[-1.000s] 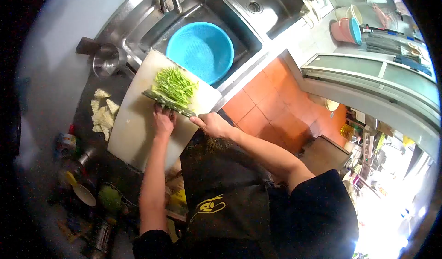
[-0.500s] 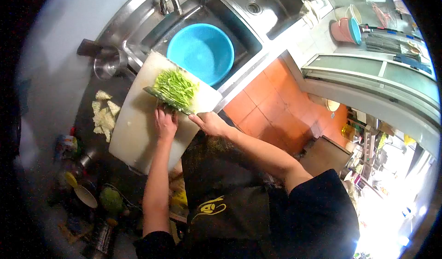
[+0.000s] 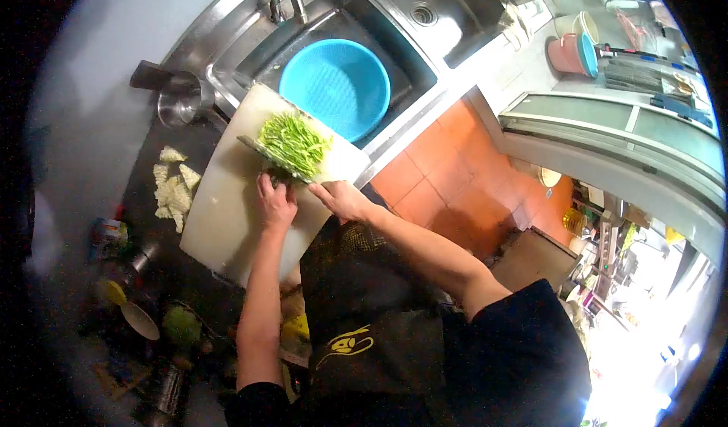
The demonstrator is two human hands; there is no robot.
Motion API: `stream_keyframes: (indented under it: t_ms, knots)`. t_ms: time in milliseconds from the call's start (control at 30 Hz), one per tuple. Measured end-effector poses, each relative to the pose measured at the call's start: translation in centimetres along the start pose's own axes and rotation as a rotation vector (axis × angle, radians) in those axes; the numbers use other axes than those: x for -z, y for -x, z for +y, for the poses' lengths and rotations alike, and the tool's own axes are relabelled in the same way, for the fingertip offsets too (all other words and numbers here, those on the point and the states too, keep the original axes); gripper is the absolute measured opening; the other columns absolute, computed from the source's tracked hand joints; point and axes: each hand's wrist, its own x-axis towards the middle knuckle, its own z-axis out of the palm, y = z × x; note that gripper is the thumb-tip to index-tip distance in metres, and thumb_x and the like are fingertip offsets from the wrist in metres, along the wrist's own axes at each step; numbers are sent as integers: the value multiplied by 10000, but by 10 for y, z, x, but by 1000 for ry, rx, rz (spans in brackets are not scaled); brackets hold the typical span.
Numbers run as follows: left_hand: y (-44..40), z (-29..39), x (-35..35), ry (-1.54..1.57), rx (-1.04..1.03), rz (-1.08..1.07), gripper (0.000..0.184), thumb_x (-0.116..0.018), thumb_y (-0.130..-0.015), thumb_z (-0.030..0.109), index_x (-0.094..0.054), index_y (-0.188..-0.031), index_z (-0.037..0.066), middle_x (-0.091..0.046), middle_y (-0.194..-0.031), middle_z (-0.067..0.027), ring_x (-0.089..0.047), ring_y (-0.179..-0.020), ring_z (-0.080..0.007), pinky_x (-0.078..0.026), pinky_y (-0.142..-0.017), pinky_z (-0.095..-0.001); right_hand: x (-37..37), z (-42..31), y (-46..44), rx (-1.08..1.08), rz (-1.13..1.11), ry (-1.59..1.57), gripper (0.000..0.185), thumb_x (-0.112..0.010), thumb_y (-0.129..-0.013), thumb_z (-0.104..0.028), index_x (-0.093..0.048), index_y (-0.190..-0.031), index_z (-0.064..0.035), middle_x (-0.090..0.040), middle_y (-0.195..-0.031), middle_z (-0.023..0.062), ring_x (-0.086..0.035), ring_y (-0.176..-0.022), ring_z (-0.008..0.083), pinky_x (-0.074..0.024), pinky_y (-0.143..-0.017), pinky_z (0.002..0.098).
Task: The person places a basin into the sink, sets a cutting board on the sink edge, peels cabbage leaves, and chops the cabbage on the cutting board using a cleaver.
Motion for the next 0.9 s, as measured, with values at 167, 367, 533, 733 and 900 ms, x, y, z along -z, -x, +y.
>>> stream_keyframes:
  t_ms: [167,367,533,733,900]
  knots:
    - [7,-19,-25,40,-92,45,398,-695,-773,149,-637,-1145,19,-551,-1178,-323,-465,-1228,-479,-286,-1114,-614,7,-15,50,-73,-30,196,613,-408,-1040,-490,-612,-829,49,-616,-765,281,-620,-764,424,-477,-728,486]
    - [12,-17,-17,-28,-37,-125,256,-696,-766,109,-597,-942,-49,-546,-1082,-263,-498,-1129,-460,-361,-1089,-566,-18,15,8,63,56,166,653,-406,-1030,-523,-614,-785,45,-608,-704,278,-618,-721,444,-491,-708,494]
    - [-1,-6,0,13,-41,14,246,-677,-796,104,-558,-989,8,-514,-1133,-254,-489,-1169,-455,-392,-1075,-558,-4,-2,10,-99,-28,-34,577,-421,-1050,-451,-601,-823,47,-578,-666,145,-558,-636,261,-469,-658,426]
    - [5,-13,-10,105,-80,40,418,-669,-740,56,-622,-1155,51,-530,-1202,-281,-476,-1224,-450,-360,-1115,-555,1,-10,49,-77,-43,195,576,-413,-1043,-469,-624,-871,39,-612,-771,271,-619,-780,411,-477,-754,486]
    - [10,-16,-9,-34,23,-226,225,-664,-712,49,-650,-935,25,-516,-1199,-275,-469,-1222,-447,-359,-1111,-559,-23,24,16,86,50,96,545,-432,-1055,-414,-590,-765,20,-591,-659,150,-566,-642,296,-469,-664,441]
